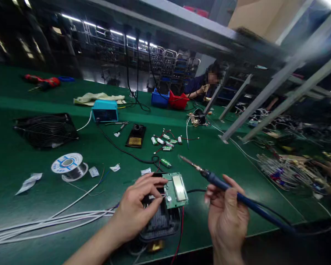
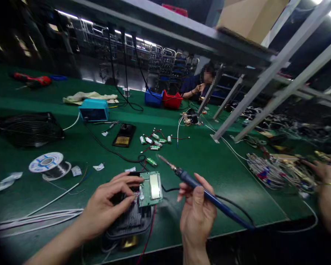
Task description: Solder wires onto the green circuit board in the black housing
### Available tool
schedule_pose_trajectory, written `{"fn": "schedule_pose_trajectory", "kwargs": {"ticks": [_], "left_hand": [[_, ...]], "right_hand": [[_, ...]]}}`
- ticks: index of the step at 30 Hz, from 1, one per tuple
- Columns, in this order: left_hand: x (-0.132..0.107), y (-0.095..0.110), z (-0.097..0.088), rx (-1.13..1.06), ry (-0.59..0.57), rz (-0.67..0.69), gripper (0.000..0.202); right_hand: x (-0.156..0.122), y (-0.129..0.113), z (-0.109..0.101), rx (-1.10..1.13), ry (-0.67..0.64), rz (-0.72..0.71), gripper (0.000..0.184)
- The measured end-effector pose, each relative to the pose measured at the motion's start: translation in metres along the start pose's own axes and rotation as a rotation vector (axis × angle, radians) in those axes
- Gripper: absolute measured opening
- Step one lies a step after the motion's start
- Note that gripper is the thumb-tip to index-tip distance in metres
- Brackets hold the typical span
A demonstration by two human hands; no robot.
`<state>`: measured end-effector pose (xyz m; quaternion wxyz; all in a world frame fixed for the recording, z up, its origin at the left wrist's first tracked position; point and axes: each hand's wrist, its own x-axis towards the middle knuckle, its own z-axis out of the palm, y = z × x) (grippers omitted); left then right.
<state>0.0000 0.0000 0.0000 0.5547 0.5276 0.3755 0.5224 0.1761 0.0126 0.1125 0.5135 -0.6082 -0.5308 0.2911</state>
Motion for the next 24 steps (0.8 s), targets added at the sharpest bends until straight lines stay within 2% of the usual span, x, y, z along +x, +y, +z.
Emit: {"fn": "schedule_pose_trajectory", "kwargs": {"ticks": [4,7,10,12,18,21,24], "left_hand": [[0.002,0.000,0.000,-0.001,0.006,0.012,0.013],[0.001,-0.001,0.001,0.006,0.010,0.002,0.012],[0.000,-0.003,0.003,0.008,0.016,-0.010,0.012],[-0.001,-0.004,0.004,0.004,0.024,-0.017,0.013],[0.000,-0.003,0.005,0.018,0.027,0.019,0.013],[-0.001,0.000,0.003,0.091,0.098,0.084,0.011],[-0.004,0.003,0.000,0.204,0.173,0.107,0.009]], "right_hand": [[-0.013,0.008,0.010,-0.229,-0.060,-0.009,0.020],[-0.022,0.018,0.013,-0.440,-0.190,-0.015,0.029],[-0.028,0.027,0.015,-0.475,-0.343,0.025,0.043],[-0.029,0.028,0.017,-0.459,-0.390,0.022,0.043],[-0.027,0.024,0.023,-0.494,-0.386,-0.082,0.038],[-0.026,0.023,0.022,-0.535,-0.401,-0.047,0.037],[-0.025,0.024,0.018,-0.554,-0.401,-0.081,0.035]]}}
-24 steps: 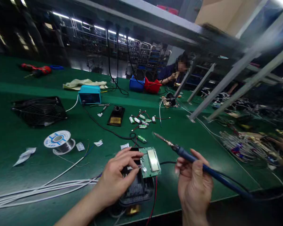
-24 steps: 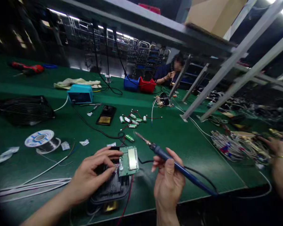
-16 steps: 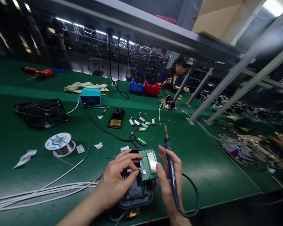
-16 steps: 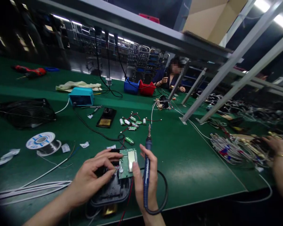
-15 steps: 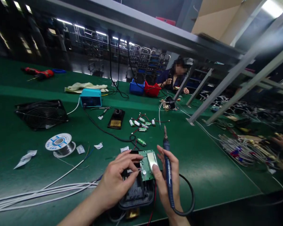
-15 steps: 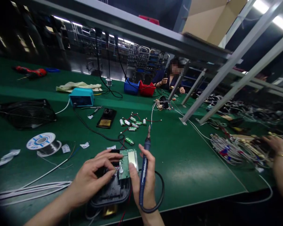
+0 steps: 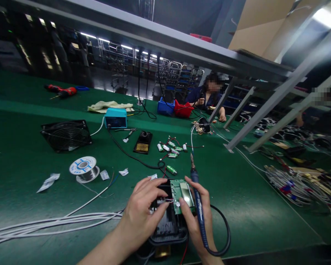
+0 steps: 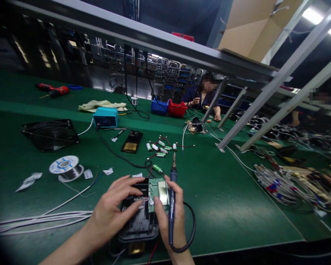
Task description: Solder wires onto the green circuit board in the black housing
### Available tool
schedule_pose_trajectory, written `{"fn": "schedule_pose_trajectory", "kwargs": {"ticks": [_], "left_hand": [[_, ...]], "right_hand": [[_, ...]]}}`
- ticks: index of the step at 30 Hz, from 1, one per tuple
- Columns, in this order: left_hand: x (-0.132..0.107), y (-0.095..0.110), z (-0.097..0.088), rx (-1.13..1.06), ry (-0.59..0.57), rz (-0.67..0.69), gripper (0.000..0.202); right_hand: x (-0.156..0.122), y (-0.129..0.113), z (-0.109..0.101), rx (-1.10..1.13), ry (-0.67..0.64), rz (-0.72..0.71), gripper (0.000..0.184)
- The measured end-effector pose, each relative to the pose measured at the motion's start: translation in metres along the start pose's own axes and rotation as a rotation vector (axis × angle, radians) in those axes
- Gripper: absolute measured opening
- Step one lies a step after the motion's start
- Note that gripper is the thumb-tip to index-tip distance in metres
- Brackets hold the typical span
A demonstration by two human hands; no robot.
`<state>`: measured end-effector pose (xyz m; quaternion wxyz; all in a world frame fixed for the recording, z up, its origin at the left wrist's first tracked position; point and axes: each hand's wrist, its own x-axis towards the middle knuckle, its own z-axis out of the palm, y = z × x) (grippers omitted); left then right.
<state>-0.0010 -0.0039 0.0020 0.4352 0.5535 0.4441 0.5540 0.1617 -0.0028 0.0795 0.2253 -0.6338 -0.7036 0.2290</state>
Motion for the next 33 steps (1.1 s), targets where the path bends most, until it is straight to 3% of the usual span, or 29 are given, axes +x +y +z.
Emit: {"fn": "schedule_pose_trajectory", "kwargs": {"ticks": [3,7,10,13,17,20,22,26,33], "left_hand": [[-0.003,0.002,0.001,0.003,0.032,-0.056,0.011],[-0.004,0.003,0.008,-0.022,0.075,-0.127,0.009],[-0.001,0.002,0.003,-0.028,0.074,-0.124,0.009],[0.000,-0.008,-0.022,0.051,0.036,-0.174,0.007],[-0.004,-0.042,-0.070,0.361,0.037,-0.507,0.011],[-0.012,-0.062,-0.094,0.604,-0.094,-0.786,0.014],[-0.017,-0.066,-0.100,0.636,-0.211,-0.866,0.016],[-0.025,-0.056,-0.096,0.472,-0.462,-0.808,0.016],[-0.029,-0.045,-0.090,0.411,-0.570,-0.776,0.015]], "right_hand": [[-0.001,0.001,0.000,-0.004,0.001,-0.025,0.040],[-0.002,0.000,0.004,0.150,0.004,0.082,0.063],[-0.002,0.000,0.006,-0.038,0.017,-0.046,0.067],[-0.005,0.003,0.006,-0.190,0.060,-0.099,0.064],[-0.009,0.002,0.005,-0.228,0.096,-0.118,0.061],[-0.012,-0.003,0.006,-0.215,0.085,-0.089,0.055],[-0.013,-0.006,0.007,-0.186,0.076,-0.062,0.053],[-0.014,-0.011,0.008,-0.139,0.047,-0.031,0.049],[-0.014,-0.019,0.009,-0.162,0.043,-0.030,0.043]]}}
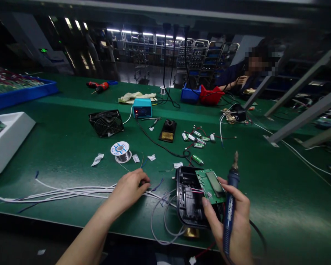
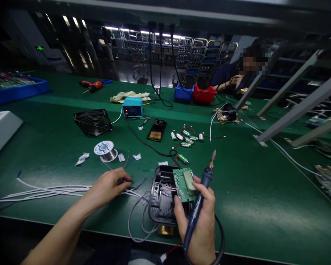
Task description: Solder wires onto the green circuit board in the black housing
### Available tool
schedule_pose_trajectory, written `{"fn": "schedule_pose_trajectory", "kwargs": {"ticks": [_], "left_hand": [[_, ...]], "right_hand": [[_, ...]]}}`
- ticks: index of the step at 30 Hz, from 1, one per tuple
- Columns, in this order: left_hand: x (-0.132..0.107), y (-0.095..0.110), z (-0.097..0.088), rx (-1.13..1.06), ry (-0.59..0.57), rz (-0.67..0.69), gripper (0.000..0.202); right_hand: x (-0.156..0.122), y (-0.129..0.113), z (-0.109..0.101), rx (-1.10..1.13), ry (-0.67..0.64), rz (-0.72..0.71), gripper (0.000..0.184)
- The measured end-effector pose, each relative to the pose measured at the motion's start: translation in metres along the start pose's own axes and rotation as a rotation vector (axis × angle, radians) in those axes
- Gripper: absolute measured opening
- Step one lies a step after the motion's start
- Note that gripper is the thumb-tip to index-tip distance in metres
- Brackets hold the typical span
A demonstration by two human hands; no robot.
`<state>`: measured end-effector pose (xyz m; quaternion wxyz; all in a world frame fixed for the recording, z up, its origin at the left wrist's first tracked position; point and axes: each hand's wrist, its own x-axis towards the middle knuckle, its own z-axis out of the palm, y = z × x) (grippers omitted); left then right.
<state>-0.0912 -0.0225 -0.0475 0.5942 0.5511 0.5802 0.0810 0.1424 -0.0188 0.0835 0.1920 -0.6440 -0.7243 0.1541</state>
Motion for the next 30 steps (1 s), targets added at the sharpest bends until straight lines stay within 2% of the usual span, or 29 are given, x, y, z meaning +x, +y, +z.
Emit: {"fn": "schedule_pose_trajectory", "kwargs": {"ticks": [3,8,13,19,24,30], "left_hand": [[-0.004,-0.004,0.001,0.014,-0.092,0.006,0.013],[0.001,-0.009,0.002,0.001,-0.163,-0.020,0.006],[0.006,-0.006,-0.012,-0.016,-0.100,-0.044,0.015],[0.003,-0.007,-0.025,-0.058,-0.121,0.003,0.031],[0.002,-0.012,-0.025,-0.087,-0.065,0.088,0.034],[0.003,-0.021,-0.027,-0.142,0.143,0.096,0.042]], "right_hand": [[-0.002,0.001,0.000,-0.002,0.005,0.000,0.045],[-0.003,0.005,0.000,0.006,0.023,0.007,0.045],[-0.002,0.005,0.000,0.015,0.012,0.002,0.046],[-0.001,0.006,-0.002,0.023,0.007,-0.009,0.044],[0.000,0.006,-0.002,0.010,0.008,-0.021,0.043],[-0.001,0.009,-0.004,0.017,0.014,-0.018,0.043]]}}
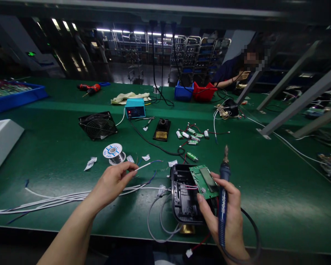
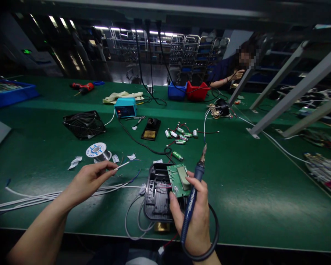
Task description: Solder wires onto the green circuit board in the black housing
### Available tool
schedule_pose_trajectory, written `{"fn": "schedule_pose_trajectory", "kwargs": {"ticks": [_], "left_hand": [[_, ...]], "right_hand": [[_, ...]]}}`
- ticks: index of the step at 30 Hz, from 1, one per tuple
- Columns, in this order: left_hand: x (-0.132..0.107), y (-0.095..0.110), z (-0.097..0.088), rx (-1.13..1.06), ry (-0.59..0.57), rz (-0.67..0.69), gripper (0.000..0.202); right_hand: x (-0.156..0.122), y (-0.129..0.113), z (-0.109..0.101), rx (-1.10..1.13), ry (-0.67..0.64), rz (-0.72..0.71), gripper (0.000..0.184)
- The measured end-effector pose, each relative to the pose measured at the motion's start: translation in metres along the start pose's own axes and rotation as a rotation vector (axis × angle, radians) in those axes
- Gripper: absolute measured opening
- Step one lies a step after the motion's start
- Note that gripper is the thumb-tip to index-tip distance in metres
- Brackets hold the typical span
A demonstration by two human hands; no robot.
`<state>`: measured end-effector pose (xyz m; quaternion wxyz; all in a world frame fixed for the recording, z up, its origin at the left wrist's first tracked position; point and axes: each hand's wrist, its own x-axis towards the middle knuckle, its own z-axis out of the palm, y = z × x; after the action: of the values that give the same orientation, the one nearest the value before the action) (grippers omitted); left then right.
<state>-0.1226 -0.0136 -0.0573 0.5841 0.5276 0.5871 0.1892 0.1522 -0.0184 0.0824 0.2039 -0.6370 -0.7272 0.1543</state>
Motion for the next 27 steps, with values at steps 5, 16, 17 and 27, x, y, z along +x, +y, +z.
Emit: {"fn": "schedule_pose_trajectory", "kwargs": {"ticks": [5,16,17,27], "left_hand": [[0.004,0.015,0.003,-0.129,0.110,0.157,0.039],[0.037,0.066,0.036,-0.383,0.050,0.314,0.029],[0.039,0.072,0.035,-0.405,0.046,0.328,0.029],[0.049,0.092,0.037,-0.694,-0.110,0.284,0.031]], "right_hand": [[0.005,0.001,-0.002,0.022,-0.060,-0.031,0.038],[0.032,0.013,-0.001,0.307,-0.324,-0.083,0.043],[0.034,0.014,-0.001,0.335,-0.341,-0.082,0.043],[0.047,0.008,-0.008,0.368,-0.360,0.012,0.041]]}}
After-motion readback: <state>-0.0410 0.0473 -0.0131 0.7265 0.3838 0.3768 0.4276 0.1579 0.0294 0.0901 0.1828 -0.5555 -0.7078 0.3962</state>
